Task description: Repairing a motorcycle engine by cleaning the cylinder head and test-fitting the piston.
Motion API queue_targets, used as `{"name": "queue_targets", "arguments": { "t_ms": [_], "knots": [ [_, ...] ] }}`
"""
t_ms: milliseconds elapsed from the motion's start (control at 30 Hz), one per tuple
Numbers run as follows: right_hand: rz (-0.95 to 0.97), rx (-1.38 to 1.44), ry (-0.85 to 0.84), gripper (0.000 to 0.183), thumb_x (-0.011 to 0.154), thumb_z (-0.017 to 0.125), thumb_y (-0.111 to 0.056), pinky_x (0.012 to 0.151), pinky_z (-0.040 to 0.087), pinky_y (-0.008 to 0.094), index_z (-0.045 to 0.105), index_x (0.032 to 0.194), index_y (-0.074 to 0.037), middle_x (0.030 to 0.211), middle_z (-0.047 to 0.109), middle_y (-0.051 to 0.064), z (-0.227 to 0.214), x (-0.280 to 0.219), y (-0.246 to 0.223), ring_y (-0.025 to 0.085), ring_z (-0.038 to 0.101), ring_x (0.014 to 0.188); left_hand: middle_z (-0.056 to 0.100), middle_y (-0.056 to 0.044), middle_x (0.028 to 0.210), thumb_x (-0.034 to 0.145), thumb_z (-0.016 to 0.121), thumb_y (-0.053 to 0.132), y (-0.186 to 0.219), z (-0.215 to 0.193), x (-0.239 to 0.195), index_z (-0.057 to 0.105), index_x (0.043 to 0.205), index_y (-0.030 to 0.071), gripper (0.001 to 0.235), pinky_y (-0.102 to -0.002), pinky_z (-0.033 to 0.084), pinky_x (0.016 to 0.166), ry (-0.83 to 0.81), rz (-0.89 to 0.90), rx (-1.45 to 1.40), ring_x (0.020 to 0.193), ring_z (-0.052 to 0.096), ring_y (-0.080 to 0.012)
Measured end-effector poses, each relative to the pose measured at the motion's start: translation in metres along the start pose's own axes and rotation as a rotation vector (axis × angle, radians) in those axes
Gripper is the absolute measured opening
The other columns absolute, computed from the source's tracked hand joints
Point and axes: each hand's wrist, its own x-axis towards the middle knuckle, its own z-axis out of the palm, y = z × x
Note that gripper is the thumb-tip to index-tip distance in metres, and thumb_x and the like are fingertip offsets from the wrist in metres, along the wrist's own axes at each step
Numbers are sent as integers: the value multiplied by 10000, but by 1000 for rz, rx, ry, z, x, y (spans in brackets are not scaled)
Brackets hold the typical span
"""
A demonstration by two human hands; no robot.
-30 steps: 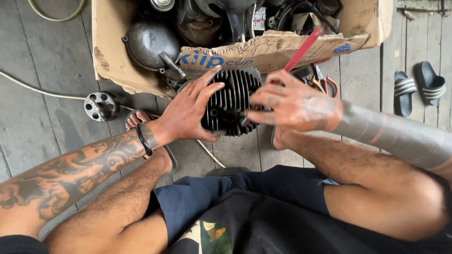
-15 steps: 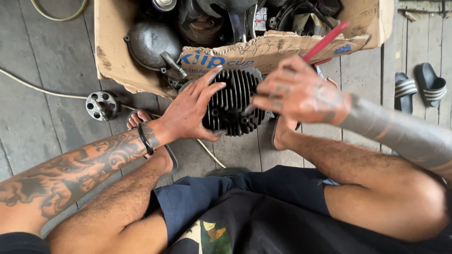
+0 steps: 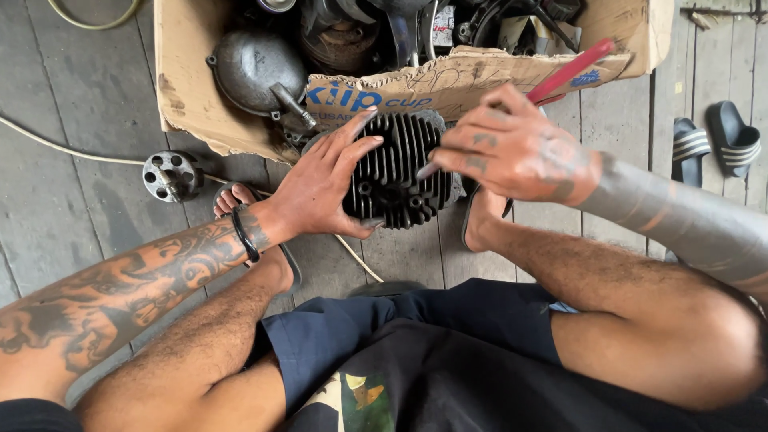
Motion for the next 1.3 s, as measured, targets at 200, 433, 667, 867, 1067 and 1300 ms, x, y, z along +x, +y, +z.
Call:
{"name": "queue_targets", "arguments": {
  "t_ms": [200,433,667,867,1067,1300],
  "knots": [
    [-61,177,-36,349,773,700,-167,954,386,415,653,1116,-117,1123,648,36,-1,5,-17,178,571,946,238,-236,1640,568,939,494,3,-2,1,312,1486,53,1196,-497,400,1196,16,22,5,1475,418,-407],
    [-35,65,-24,412,696,749,-271,959,381,405,664,1089,-180,1118,669,2,1,3,-14,161,601,977,245,-249,1636,549,945,480,2,-4,2,316,1484,49,1206,-487,399,1200,20,26,-2,1477,413,-412],
    [-13,36,-17,372,745,740,-233,956,408,393,696,1105,-147,1114,683,9,-3,3,-9,178,612,971,222,-226,1652,541,952,502,1,-1,0,306,1495,54,1237,-488,377,1213,-4,6,0,1504,375,-398],
    [0,100,-2,352,733,755,-156,939,407,365,716,1083,-148,1062,671,7,3,2,-12,151,605,928,227,-226,1649,556,939,500,2,-2,0,314,1492,59,1209,-494,391,1199,2,5,-1,1489,397,-397],
    [39,80,-3,377,732,743,-117,898,426,336,721,1100,-198,1047,671,-17,-3,7,-21,151,595,913,236,-236,1643,561,943,498,2,-2,1,323,1479,45,1197,-491,397,1198,15,24,3,1487,402,-408],
    [288,19,12,178,1012,684,-191,963,502,395,708,1142,-71,1121,654,72,6,-19,19,254,626,1052,224,-226,1648,609,934,480,5,-5,2,311,1480,44,1156,-498,382,1206,7,10,-4,1498,384,-402]
  ]
}}
